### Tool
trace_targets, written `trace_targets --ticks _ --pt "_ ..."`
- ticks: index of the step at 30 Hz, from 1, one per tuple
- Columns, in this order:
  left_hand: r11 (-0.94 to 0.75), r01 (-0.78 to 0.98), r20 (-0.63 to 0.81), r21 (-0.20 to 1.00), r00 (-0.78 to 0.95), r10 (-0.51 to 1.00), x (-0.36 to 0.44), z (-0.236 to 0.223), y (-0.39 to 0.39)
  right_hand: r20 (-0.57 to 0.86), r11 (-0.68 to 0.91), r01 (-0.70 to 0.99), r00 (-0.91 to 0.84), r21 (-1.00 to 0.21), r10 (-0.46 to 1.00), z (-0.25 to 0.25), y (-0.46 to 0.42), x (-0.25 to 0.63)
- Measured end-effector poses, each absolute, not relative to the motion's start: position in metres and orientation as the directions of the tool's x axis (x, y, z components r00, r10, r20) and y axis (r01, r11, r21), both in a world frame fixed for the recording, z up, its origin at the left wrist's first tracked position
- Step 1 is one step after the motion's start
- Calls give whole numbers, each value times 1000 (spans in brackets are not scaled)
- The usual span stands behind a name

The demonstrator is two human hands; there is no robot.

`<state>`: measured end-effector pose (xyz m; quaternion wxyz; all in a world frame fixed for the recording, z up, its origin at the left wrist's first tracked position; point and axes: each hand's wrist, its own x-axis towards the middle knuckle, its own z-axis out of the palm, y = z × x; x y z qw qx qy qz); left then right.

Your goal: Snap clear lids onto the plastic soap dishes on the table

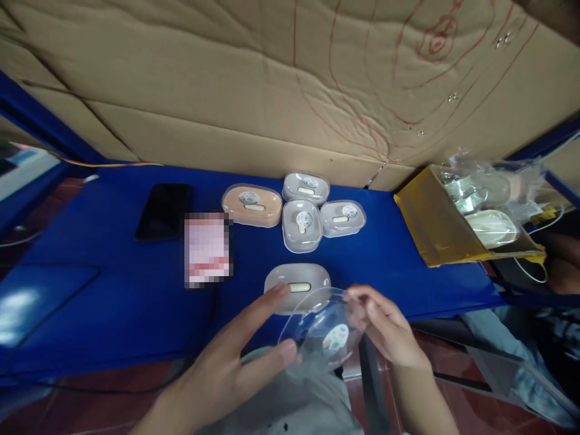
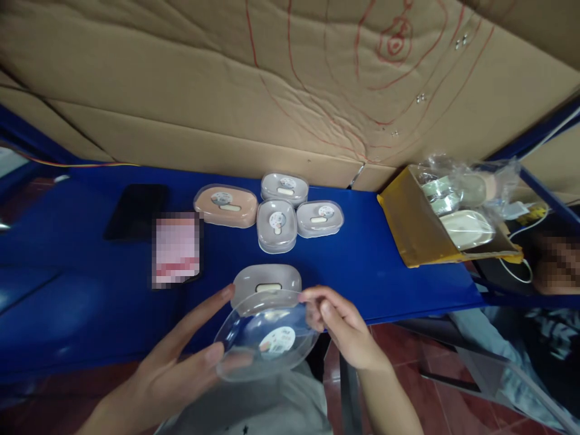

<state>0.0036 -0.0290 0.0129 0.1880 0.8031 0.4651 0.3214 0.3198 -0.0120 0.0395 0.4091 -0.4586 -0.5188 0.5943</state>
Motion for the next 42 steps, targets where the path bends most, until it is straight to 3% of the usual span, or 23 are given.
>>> trace_targets --ticks 6,8,10,14,20,32,42 --pt "-690 526 500 498 476 724 2 19 -22 -262 -298 -94 -281 -950 923 37 15 297" --pt "-725 521 570 450 457 683 4 18 -14 -246 -262 -21 -276 -965 929 32 21 296" --pt "-708 560 601 431 407 688 6 16 -7 -142 -118 122 -213 -986 967 28 24 295" --pt "-636 629 573 447 344 744 11 7 -1 134 221 439 -220 -871 966 22 22 295" --pt "-584 665 525 465 325 787 14 -5 -5 129 508 577 -571 -639 811 13 22 298" --pt "-552 632 463 544 322 826 13 -14 0 199 571 635 -560 -520 804 -1 29 299" --pt "-457 612 326 645 320 889 11 -20 7 258 602 689 -545 -403 798 -10 24 295"
